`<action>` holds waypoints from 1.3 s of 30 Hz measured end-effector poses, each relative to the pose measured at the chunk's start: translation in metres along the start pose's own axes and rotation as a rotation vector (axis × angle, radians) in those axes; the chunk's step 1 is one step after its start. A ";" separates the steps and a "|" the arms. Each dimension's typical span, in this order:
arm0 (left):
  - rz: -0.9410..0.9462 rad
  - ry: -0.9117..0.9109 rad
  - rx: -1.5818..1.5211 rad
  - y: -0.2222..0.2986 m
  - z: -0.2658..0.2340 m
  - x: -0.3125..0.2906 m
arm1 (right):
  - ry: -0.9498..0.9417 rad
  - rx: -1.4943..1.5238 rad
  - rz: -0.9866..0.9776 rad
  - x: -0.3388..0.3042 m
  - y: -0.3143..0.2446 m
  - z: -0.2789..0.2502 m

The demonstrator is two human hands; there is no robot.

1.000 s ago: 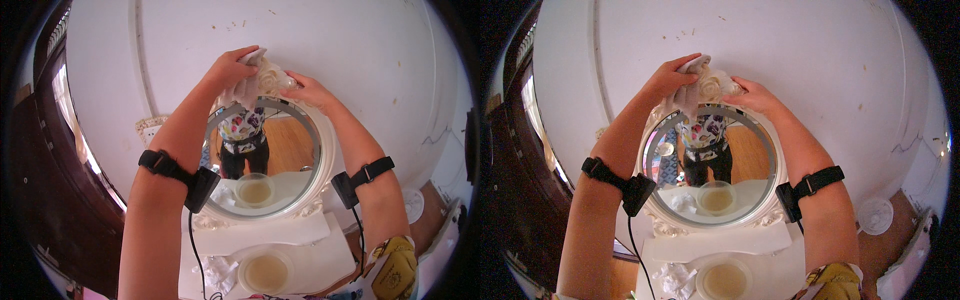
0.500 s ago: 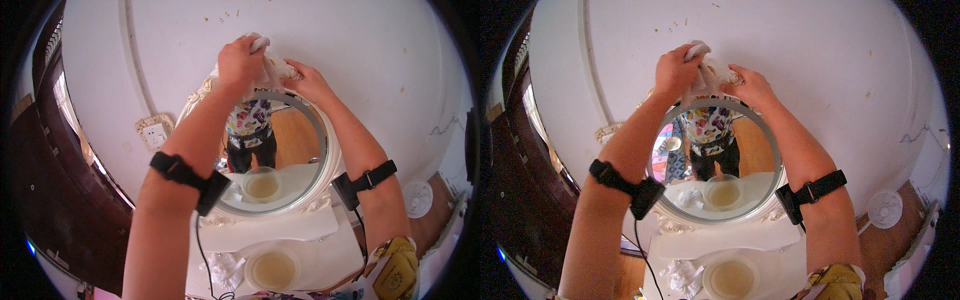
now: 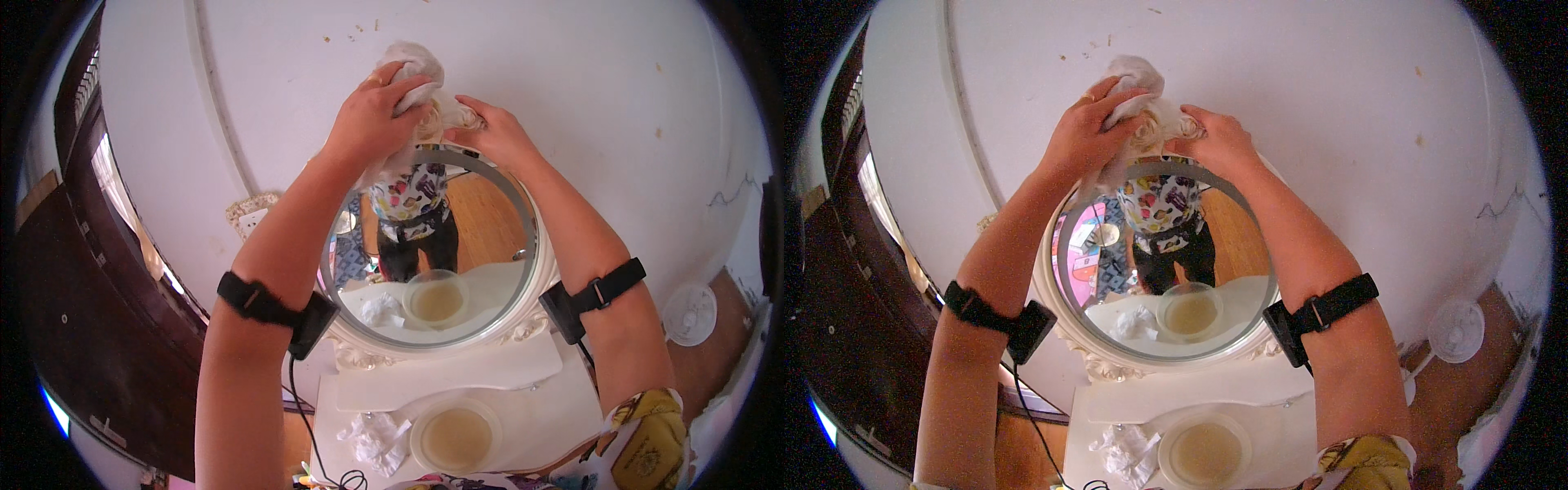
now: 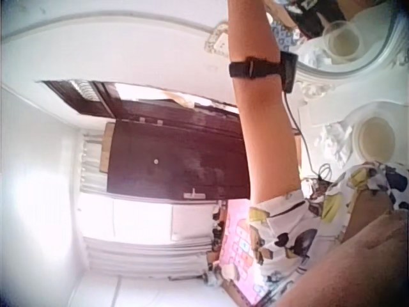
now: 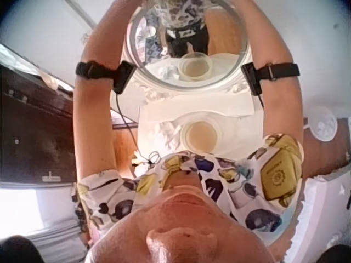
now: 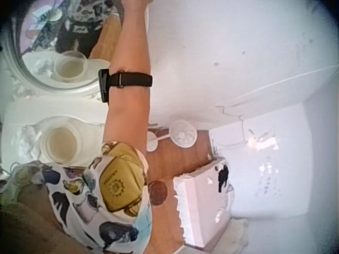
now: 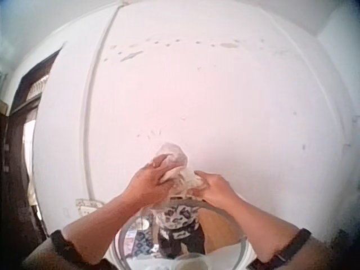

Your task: The person cleans the ornate frame and surface of a round mirror using a cloth and a bowl of liquid. The person wipes the top decorative elements, rinses and wrings the cloth in the bowl, and continues wiping different sections of the frame and the mirror glass.

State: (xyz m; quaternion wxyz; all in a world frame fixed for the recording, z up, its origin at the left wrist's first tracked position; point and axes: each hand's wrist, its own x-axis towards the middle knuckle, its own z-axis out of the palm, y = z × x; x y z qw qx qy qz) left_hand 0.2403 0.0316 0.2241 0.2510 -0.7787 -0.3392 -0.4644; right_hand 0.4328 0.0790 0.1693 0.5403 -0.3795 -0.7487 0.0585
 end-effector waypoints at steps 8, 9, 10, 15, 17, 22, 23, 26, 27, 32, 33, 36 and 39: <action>-0.007 -0.487 0.555 0.022 0.020 0.063 | -0.011 -0.150 0.009 -0.001 -0.006 -0.002; -0.003 -0.488 0.553 0.023 0.024 0.063 | -0.011 -0.192 0.016 0.000 -0.005 -0.002; 0.053 -0.504 0.647 0.024 0.028 0.059 | -0.010 -0.191 0.018 0.001 -0.005 -0.002; 0.353 -0.121 0.827 0.032 0.036 0.019 | -0.081 -0.250 0.066 -0.001 -0.018 -0.013; 0.478 0.033 0.651 0.033 0.033 0.011 | -0.087 -0.245 0.060 -0.002 -0.016 -0.011; 0.294 -0.307 0.767 0.046 0.011 0.035 | -0.009 -0.231 0.005 0.000 -0.005 -0.002; 0.104 -0.471 0.799 0.051 0.010 0.043 | -0.003 -0.226 0.009 -0.001 -0.005 -0.003; 0.278 -0.268 0.737 0.041 0.017 0.035 | -0.001 -0.174 0.020 -0.008 -0.014 -0.009; 0.286 -0.272 0.737 0.034 0.016 0.035 | -0.009 -0.125 0.022 -0.010 -0.020 -0.009; 0.009 -0.341 0.298 0.037 -0.013 0.051 | 0.008 -0.145 0.003 -0.007 -0.004 -0.006; 0.017 -0.344 0.303 0.033 -0.019 0.056 | 0.014 -0.189 0.008 -0.006 -0.005 -0.005; -0.019 -0.270 0.113 0.023 -0.026 0.075 | 0.100 -0.261 -0.057 -0.007 -0.010 -0.002; -0.063 -0.415 0.113 0.022 -0.008 0.085 | 0.093 -0.273 -0.061 -0.006 -0.007 0.000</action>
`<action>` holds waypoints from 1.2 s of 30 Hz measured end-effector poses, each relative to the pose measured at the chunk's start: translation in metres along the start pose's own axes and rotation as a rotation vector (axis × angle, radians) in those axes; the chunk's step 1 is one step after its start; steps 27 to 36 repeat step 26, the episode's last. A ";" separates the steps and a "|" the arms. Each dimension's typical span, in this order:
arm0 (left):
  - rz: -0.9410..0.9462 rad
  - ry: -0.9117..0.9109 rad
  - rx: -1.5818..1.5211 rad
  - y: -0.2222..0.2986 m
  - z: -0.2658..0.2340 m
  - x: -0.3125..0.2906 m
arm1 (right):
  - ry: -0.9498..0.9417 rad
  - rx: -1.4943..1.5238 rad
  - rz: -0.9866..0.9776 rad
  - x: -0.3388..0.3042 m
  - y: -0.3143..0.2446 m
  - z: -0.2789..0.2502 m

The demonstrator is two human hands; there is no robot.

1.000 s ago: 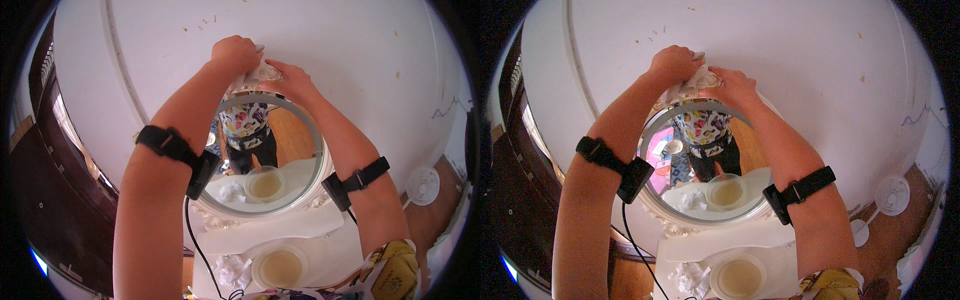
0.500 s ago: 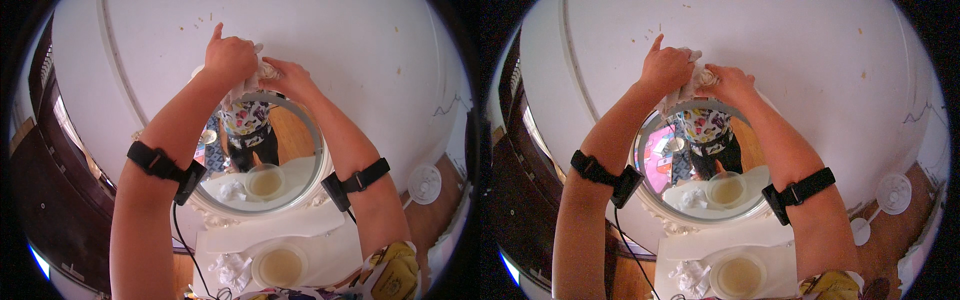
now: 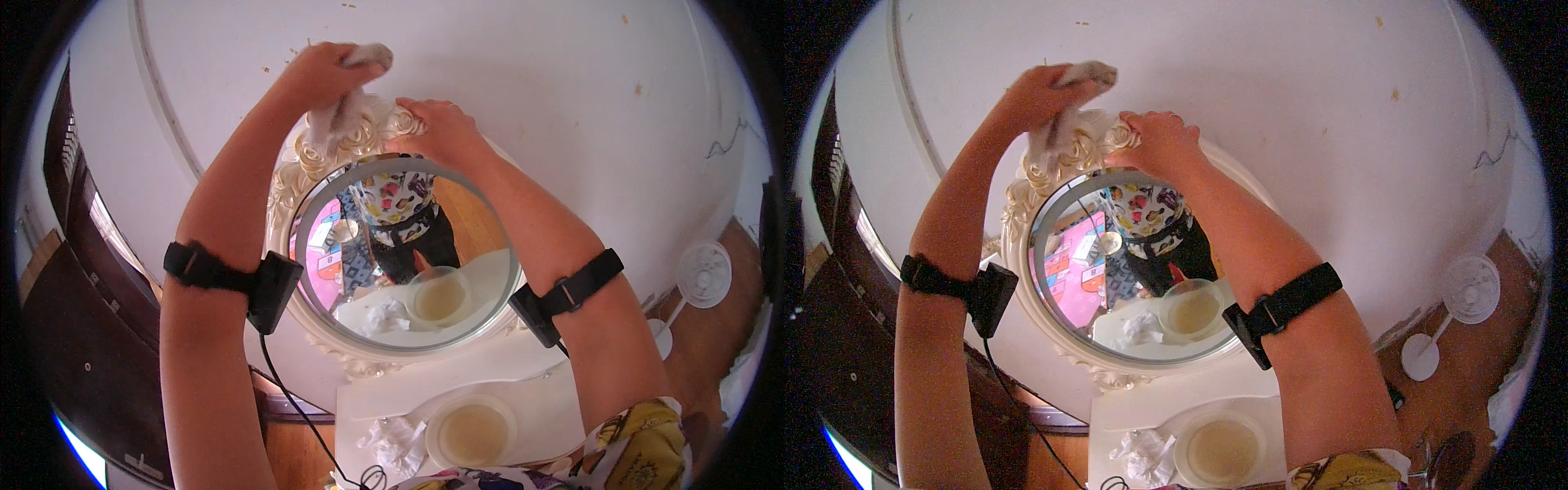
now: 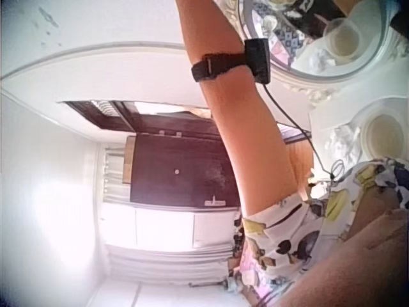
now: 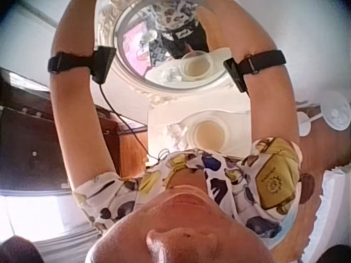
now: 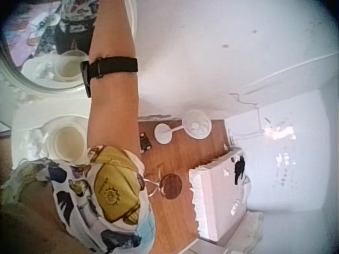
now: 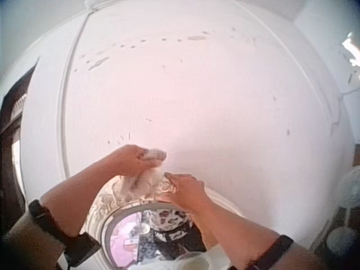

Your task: The person cleans the ornate frame and surface of a round mirror using a cloth and a bowl of liquid. The person wipes the top decorative elements, rinses and wrings the cloth in the bowl, and continues wiping different sections of the frame and the mirror glass.

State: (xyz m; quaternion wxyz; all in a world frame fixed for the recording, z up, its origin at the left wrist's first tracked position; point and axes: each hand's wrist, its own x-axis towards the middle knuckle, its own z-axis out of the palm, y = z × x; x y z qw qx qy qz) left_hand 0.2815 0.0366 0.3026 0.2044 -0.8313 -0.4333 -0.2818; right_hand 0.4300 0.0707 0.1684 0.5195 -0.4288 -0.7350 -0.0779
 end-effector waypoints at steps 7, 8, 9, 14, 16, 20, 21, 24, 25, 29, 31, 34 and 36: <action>-0.162 -0.382 -0.182 -0.012 0.014 0.010 | -0.065 0.034 0.037 0.006 0.009 0.003; -0.030 -0.382 -0.131 -0.014 0.013 0.007 | -0.071 0.017 0.042 0.005 0.005 0.002; -0.037 -0.383 -0.129 -0.014 0.012 0.008 | -0.077 -0.001 0.047 0.004 0.002 0.001; -0.076 -0.280 0.109 -0.005 0.023 0.025 | -0.087 -0.025 0.034 0.009 0.005 0.000; -0.054 -0.298 0.090 -0.008 0.024 0.029 | -0.089 -0.049 0.038 0.009 0.009 0.002; -0.052 -0.444 -0.220 -0.017 0.011 0.026 | -0.128 0.039 0.054 0.009 0.005 -0.004; -0.086 -0.442 -0.131 -0.012 0.008 0.026 | -0.142 0.059 0.054 0.009 0.004 -0.005; -0.110 -0.417 -0.053 -0.010 0.011 0.027 | 0.021 0.131 -0.040 0.008 0.002 -0.002; -0.065 -0.396 0.048 -0.008 0.013 0.028 | -0.072 0.100 -0.001 0.010 0.002 -0.002; -0.020 -0.375 0.146 -0.004 0.017 0.028 | -0.167 0.066 0.040 0.013 0.004 -0.005; -0.020 -0.375 0.146 -0.004 0.017 0.028 | -0.167 0.066 0.040 0.013 0.004 -0.005; -0.020 -0.375 0.146 -0.004 0.017 0.028 | -0.167 0.066 0.040 0.013 0.004 -0.005; -0.020 -0.375 0.146 -0.004 0.017 0.028 | -0.167 0.066 0.040 0.013 0.004 -0.005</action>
